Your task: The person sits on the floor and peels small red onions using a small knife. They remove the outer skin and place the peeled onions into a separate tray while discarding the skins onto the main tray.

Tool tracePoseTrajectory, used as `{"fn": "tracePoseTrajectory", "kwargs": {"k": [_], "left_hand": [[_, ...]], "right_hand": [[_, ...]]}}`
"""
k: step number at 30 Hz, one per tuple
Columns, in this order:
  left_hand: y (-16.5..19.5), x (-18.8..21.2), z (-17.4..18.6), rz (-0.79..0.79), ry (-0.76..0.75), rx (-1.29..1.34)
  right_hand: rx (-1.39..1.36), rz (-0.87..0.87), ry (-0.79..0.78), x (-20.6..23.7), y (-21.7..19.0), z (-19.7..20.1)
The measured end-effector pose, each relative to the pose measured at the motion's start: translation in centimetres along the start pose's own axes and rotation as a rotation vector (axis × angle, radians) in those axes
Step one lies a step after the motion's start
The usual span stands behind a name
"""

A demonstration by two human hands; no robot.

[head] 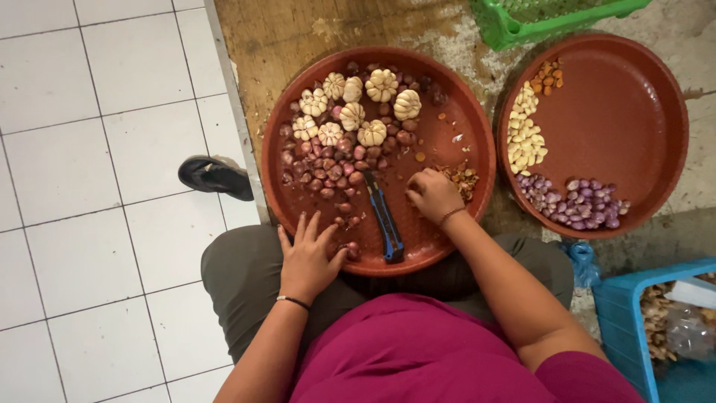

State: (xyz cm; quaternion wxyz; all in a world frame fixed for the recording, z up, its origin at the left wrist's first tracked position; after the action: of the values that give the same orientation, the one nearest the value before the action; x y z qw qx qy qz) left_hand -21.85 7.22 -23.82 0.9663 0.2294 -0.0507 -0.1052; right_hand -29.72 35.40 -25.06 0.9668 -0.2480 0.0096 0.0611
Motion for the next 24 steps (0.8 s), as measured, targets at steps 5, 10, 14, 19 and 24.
{"fn": "tracePoseTrajectory", "kwargs": {"k": [5, 10, 14, 19, 24], "left_hand": [[0.0, -0.1, -0.1, 0.013, -0.016, 0.001], [-0.1, -0.1, -0.2, 0.01, -0.026, 0.001], [-0.1, 0.0, -0.3, 0.015, -0.025, 0.0], [-0.2, 0.0, -0.4, 0.021, -0.025, 0.002], [-0.3, 0.0, -0.4, 0.018, -0.025, 0.008]], "right_hand": [[-0.651, -0.451, -0.052, -1.6, 4.1, -0.5], [-1.347, -0.844, 0.015, -3.9, 6.5, -0.4], [-0.326, -0.403, 0.077, -5.5, 5.4, 1.3], [0.084, -0.197, 0.099, -4.7, 3.0, 1.0], [-0.585, -0.586, 0.076, -4.2, 6.6, 2.0]]}}
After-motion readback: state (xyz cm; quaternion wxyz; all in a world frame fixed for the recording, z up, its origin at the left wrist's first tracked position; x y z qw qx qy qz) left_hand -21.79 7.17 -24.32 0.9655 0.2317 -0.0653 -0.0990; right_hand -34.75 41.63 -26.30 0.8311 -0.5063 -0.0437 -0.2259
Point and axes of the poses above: each hand's wrist, its own x-axis away from the middle knuckle, its own z-axis out of the back of the hand, y = z × x, the point moved 5 cm from there along -x, towards the middle knuckle, and after that the axes turned 7 degrees about y, right-handed, at the moved point
